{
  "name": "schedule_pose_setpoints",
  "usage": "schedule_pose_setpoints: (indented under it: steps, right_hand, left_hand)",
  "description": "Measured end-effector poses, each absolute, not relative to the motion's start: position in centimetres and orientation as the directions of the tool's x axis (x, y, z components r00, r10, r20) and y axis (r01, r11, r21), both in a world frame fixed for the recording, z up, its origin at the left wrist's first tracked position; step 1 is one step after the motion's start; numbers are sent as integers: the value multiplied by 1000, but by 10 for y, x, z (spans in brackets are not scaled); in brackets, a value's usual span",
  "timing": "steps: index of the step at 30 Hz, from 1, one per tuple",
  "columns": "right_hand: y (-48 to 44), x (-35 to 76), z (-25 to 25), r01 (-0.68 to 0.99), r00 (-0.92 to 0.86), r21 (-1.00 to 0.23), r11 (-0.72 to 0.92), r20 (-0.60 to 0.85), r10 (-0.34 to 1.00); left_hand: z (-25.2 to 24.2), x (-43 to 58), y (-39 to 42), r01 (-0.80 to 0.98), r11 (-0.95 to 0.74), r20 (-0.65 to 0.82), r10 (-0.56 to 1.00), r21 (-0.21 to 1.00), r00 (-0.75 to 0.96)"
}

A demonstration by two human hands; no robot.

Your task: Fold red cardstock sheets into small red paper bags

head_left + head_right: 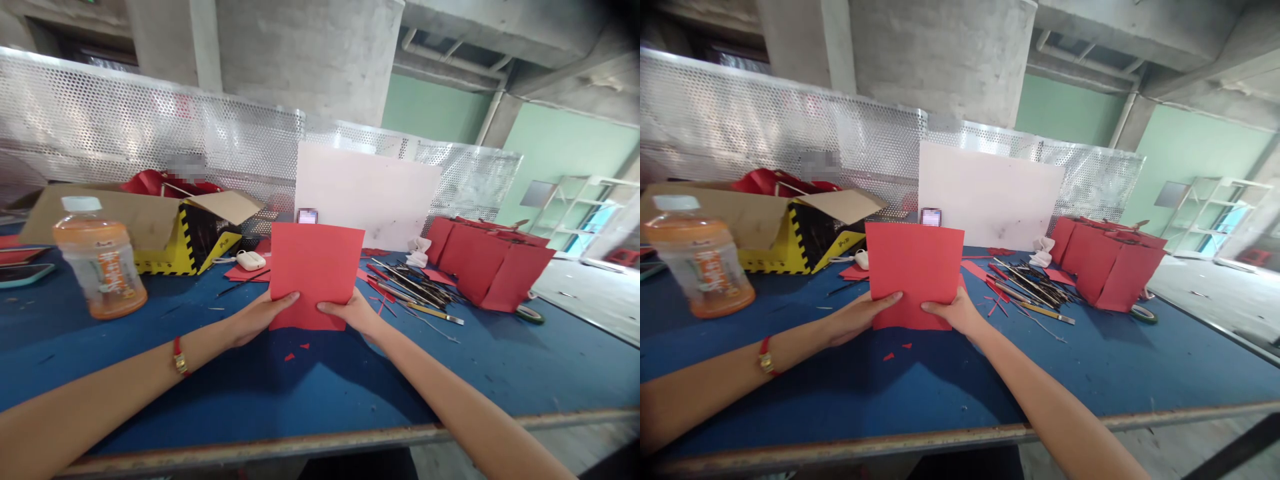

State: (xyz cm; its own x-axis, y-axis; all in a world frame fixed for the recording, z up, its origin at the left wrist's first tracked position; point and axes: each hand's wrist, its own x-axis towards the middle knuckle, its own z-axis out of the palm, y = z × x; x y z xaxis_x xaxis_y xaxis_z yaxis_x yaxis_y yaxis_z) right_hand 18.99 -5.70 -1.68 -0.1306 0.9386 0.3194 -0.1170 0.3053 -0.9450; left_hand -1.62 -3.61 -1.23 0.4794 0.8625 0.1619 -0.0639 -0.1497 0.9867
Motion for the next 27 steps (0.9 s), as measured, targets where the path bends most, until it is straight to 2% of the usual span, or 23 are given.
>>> schedule_pose_setpoints:
  steps: [3,5,8,10,12,15,19,21,23,25,27]
  right_hand:
    - [-56,192,-15,-135,-144,-964,228,247,958]
    - [-55,197,-10,-129,-148,-972,196,214,966]
    - [-59,208,5,-96,-120,-960,264,274,954]
    - [-65,217,19,-83,-120,-937,338,346,930]
    - [-72,225,31,-100,-129,-927,360,371,920]
    - [-83,234,35,-139,-133,-961,237,256,958]
    - [-95,243,16,-47,-175,-980,-194,-184,967]
    - [-101,247,6,-68,-181,-940,-334,-318,931]
    - [-105,249,1,-131,-242,-921,-368,-330,912]
    - [-109,249,0,-134,-250,-941,-310,-271,930]
    - [-110,246,2,-38,-190,-977,-211,-201,961]
  left_hand:
    - [-11,-18,-37,98,-296,230,877,950,421]
    - [-5,-22,-40,256,-430,309,862,866,402]
    - [13,-30,-48,442,-631,394,760,637,517]
    - [26,-34,-55,454,-773,372,619,443,691]
    - [37,-35,-64,515,-825,371,564,232,738]
    - [40,-29,-81,615,-772,337,542,-163,770]
    - [22,-24,-112,541,-620,293,463,-567,837]
    - [9,-26,-125,491,-569,298,402,-660,866]
    - [-6,-29,-133,488,-523,296,409,-699,863]
    - [-19,-29,-138,508,-479,284,465,-716,839]
    - [-28,-24,-141,512,-479,240,520,-713,820]
